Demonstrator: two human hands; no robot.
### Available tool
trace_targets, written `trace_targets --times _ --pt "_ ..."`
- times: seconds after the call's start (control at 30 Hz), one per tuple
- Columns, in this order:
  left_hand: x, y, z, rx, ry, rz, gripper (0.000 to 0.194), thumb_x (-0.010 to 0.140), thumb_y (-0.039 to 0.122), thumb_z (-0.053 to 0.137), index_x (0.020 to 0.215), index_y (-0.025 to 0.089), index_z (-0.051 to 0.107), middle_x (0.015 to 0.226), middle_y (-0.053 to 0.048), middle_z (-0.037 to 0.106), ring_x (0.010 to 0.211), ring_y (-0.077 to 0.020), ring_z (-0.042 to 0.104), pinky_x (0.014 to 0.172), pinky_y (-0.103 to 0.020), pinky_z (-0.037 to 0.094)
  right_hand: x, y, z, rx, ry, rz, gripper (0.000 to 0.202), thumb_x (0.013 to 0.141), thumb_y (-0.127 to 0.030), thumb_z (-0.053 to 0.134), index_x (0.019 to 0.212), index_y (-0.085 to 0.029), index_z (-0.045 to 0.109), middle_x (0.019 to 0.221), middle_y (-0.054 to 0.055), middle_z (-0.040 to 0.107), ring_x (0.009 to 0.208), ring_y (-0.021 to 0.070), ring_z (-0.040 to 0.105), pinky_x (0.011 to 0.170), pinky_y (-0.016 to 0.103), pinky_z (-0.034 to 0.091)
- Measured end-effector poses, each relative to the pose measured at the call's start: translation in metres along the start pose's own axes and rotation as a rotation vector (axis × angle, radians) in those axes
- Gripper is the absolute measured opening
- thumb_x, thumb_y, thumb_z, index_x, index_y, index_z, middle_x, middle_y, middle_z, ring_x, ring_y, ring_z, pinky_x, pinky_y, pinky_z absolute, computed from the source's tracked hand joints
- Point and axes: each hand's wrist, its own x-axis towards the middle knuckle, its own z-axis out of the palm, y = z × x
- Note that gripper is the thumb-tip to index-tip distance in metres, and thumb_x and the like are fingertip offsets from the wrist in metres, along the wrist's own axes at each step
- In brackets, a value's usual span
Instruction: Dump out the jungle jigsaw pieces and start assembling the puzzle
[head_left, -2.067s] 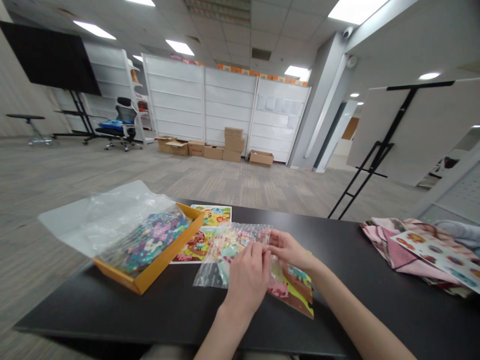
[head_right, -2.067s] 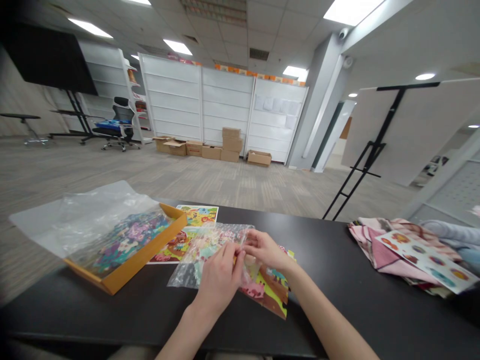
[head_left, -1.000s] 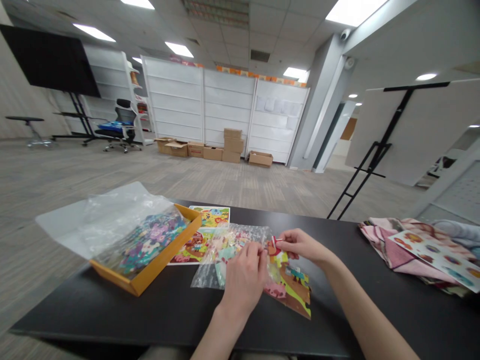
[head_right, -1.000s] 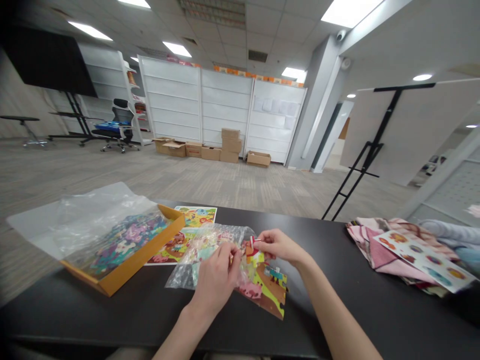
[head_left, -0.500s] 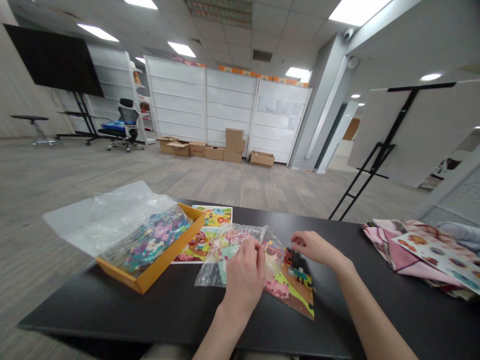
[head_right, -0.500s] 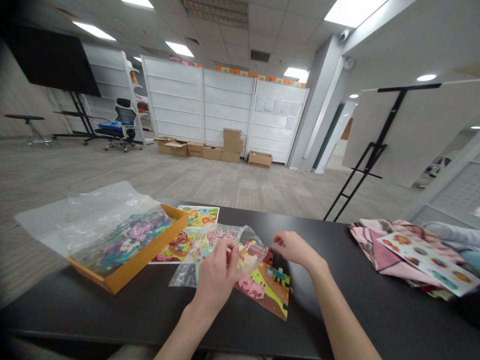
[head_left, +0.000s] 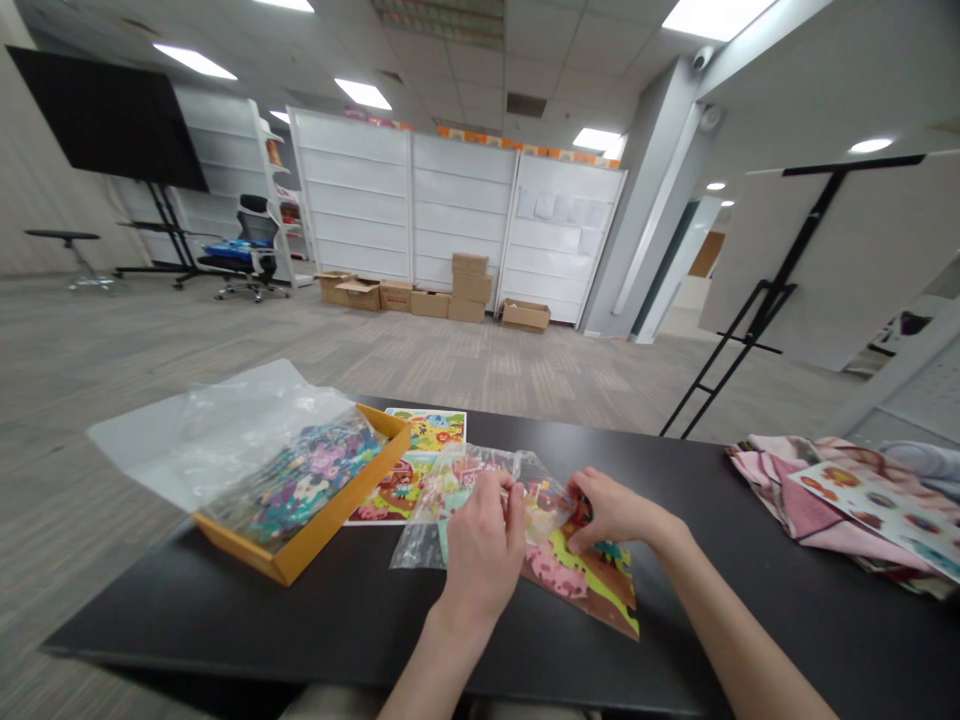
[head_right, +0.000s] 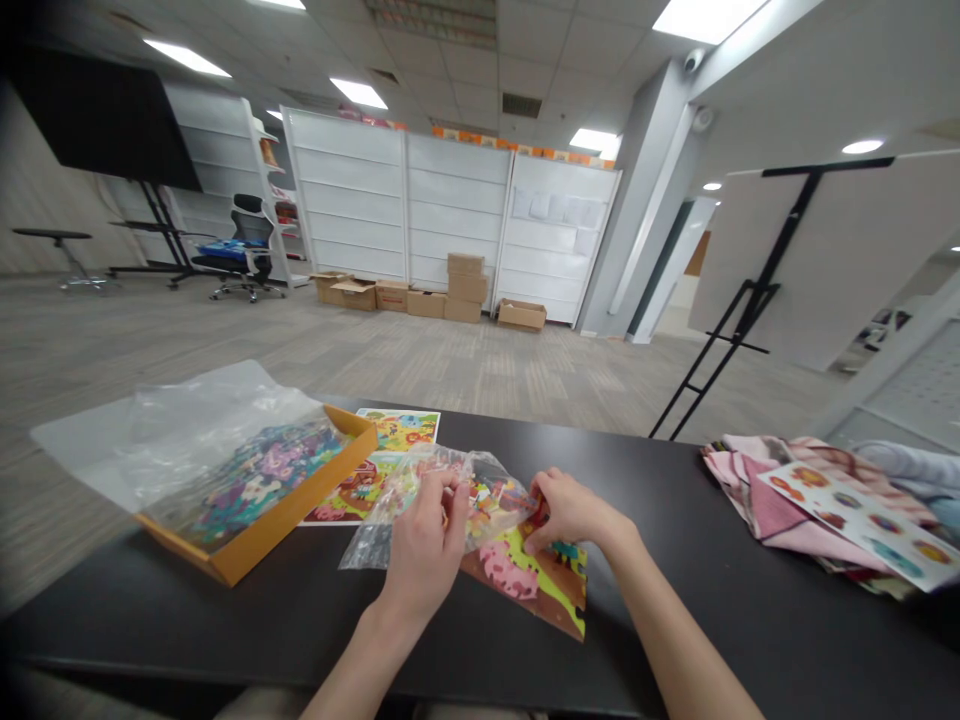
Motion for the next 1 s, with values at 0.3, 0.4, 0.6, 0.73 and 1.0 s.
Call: trace_targets --times 0.3,0.4,0.6,0.73,1.0 --pt "-0.002 -0.001 0.004 0.016 -0.018 0.046 0.015 0.105 0.028 0.04 0.098 0.022 0.052 0.082 0.0 0.065 0.07 -0.0166 0.067 0.061 -0.027 0.043 0.001 0.048 -0.012 0.255 -0.059 0.156 0.073 0.054 -0.043 0.091 0.111 -0.018 0.053 0.091 0.003 0.068 0.085 0.0233 0.064 0.068 0.028 0.045" --pt "-0.003 -0.002 0.005 0.025 -0.016 0.055 0.015 0.105 0.028 0.04 0.098 0.022 0.052 0.081 0.0 0.065 0.07 -0.017 0.068 0.061 -0.027 0.044 0.002 0.057 -0.013 0.276 -0.004 0.129 0.075 0.057 -0.04 0.089 0.12 -0.018 0.052 0.084 0.0 0.068 0.079 0.0214 0.063 0.065 0.027 0.043" --pt "-0.003 -0.005 0.005 0.024 -0.025 0.075 0.015 0.105 0.029 0.041 0.096 0.022 0.052 0.082 0.0 0.067 0.068 -0.0174 0.068 0.06 -0.027 0.043 0.005 0.069 -0.015 0.235 0.122 0.037 0.026 0.077 -0.041 0.07 0.088 -0.018 0.063 0.077 0.003 0.067 0.072 0.0203 0.061 0.062 0.028 0.04" --pt "-0.003 -0.006 0.005 0.015 -0.041 0.069 0.014 0.105 0.028 0.042 0.096 0.022 0.052 0.086 -0.001 0.068 0.071 -0.0177 0.069 0.062 -0.028 0.044 0.007 0.077 -0.013 0.31 0.138 0.034 0.03 0.081 -0.047 0.067 0.089 -0.019 0.062 0.081 0.006 0.071 0.074 0.0223 0.064 0.063 0.029 0.043" --pt "-0.002 -0.003 0.001 0.017 -0.078 0.047 0.014 0.104 0.027 0.042 0.095 0.022 0.051 0.087 -0.001 0.068 0.071 -0.0174 0.068 0.062 -0.028 0.043 0.003 0.087 -0.015 0.393 0.099 -0.034 0.039 0.082 -0.053 0.068 0.092 -0.016 0.065 0.074 0.002 0.064 0.066 0.0175 0.057 0.058 0.027 0.04"
